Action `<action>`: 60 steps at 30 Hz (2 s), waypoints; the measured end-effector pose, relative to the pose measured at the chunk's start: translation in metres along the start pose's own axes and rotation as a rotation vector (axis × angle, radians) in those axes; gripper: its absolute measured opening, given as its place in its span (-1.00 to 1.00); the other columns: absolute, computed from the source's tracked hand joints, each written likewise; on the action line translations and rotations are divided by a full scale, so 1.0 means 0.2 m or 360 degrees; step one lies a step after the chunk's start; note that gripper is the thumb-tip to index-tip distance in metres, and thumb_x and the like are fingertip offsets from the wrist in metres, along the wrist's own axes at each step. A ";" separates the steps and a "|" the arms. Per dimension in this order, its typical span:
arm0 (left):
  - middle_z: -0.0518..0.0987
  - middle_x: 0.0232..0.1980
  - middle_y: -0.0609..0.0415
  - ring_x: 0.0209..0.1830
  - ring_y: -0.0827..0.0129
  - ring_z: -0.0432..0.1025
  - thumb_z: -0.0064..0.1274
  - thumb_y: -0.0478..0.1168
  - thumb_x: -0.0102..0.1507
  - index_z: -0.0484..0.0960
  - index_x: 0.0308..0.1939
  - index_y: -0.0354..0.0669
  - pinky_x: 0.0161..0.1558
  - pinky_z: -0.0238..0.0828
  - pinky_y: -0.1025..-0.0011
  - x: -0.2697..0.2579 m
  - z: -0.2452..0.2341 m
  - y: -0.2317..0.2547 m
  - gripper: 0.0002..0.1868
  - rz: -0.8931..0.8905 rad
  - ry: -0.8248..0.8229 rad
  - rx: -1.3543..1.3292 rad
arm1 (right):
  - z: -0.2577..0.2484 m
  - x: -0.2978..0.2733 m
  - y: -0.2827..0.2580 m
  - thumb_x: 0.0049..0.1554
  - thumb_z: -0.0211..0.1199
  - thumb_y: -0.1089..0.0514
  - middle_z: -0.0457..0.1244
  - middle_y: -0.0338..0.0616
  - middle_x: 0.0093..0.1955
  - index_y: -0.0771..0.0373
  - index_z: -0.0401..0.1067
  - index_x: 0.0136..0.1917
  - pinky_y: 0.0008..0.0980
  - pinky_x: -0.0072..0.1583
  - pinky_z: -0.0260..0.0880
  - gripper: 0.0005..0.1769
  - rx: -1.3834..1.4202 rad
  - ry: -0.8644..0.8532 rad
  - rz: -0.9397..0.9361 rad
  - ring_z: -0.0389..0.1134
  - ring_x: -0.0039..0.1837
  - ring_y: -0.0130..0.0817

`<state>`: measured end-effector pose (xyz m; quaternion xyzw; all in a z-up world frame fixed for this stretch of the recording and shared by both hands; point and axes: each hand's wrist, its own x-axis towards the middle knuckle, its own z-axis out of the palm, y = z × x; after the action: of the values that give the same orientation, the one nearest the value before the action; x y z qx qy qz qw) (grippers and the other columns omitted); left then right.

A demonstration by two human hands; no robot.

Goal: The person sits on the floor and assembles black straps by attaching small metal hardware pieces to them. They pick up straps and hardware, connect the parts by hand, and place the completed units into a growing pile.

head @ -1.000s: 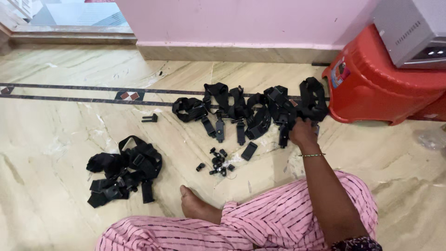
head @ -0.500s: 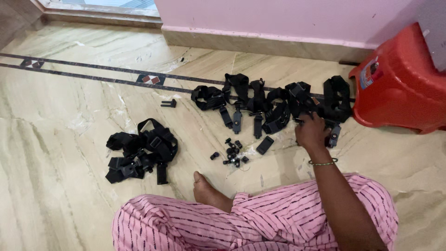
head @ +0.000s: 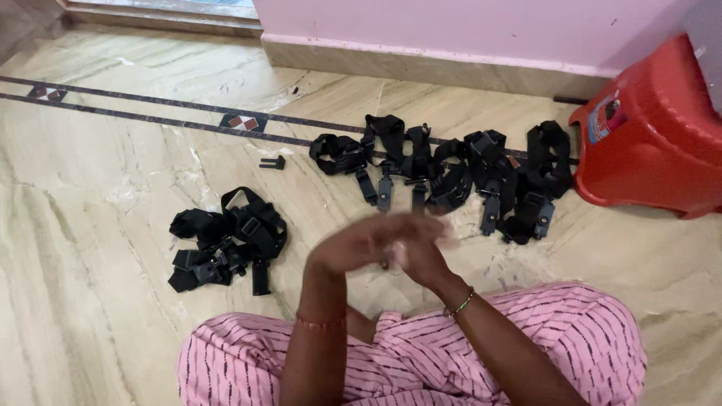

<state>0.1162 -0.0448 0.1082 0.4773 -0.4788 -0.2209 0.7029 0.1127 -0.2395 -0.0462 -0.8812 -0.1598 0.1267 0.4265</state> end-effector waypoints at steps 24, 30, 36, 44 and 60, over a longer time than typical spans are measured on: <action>-0.08 0.65 -0.07 0.62 -0.18 -0.25 0.13 -0.11 0.22 0.04 0.57 -0.13 0.39 0.03 -0.15 -0.77 -1.39 -0.76 -0.11 -0.1902 0.1560 0.2065 | 0.11 0.15 -0.07 0.08 0.34 0.10 -0.04 0.12 0.58 0.20 0.26 0.43 -0.01 0.49 0.01 -0.33 -0.0533 -0.0149 -0.0230 -0.10 0.60 0.11; 0.38 0.40 -0.14 0.34 -0.11 0.25 0.08 -0.25 0.21 0.40 0.42 -0.23 0.29 0.28 0.02 -0.83 -1.31 -0.81 -0.35 -0.1478 0.1677 0.2322 | 0.10 0.17 -0.08 0.12 0.36 0.06 -0.18 0.20 0.64 0.23 0.06 0.55 -0.01 0.55 -0.12 -0.16 -0.0543 -0.0314 -0.0224 -0.21 0.64 0.19; 0.49 0.24 -0.11 0.20 -0.07 0.32 0.06 -0.32 0.19 0.55 0.28 -0.23 0.17 0.35 0.07 -0.75 -1.11 -0.90 -0.47 -0.1337 0.1693 0.2563 | 0.11 0.13 -0.07 0.10 0.33 0.10 -0.09 0.19 0.61 0.24 0.13 0.53 -0.06 0.55 -0.10 -0.21 -0.0463 -0.0340 -0.0271 -0.14 0.62 0.13; 0.54 0.10 -0.07 0.06 -0.02 0.40 0.09 -0.35 0.11 0.71 0.01 -0.19 0.12 0.40 0.15 -0.64 -0.76 -0.86 -0.63 -0.1131 0.1411 0.2696 | 0.12 0.12 -0.03 0.10 0.28 0.18 0.17 0.05 0.44 0.28 0.40 0.30 -0.07 0.46 0.08 -0.51 -0.0449 -0.0028 -0.0449 0.11 0.49 0.03; 0.59 0.12 -0.02 0.22 0.03 0.41 0.12 -0.35 0.07 0.69 -0.06 -0.11 0.29 0.29 0.10 -0.46 -0.25 -1.06 -0.66 -0.0946 0.1184 0.2285 | -0.04 0.02 0.15 -0.01 0.37 0.08 0.28 0.08 0.11 0.26 0.40 0.02 0.07 0.07 0.35 -0.63 -0.0773 0.0518 0.0262 0.35 0.13 0.11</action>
<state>0.1510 -0.0453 -0.1249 0.9531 -0.0964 0.1312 0.2550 0.1248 -0.2602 -0.0658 -0.9761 -0.0431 -0.0240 0.2115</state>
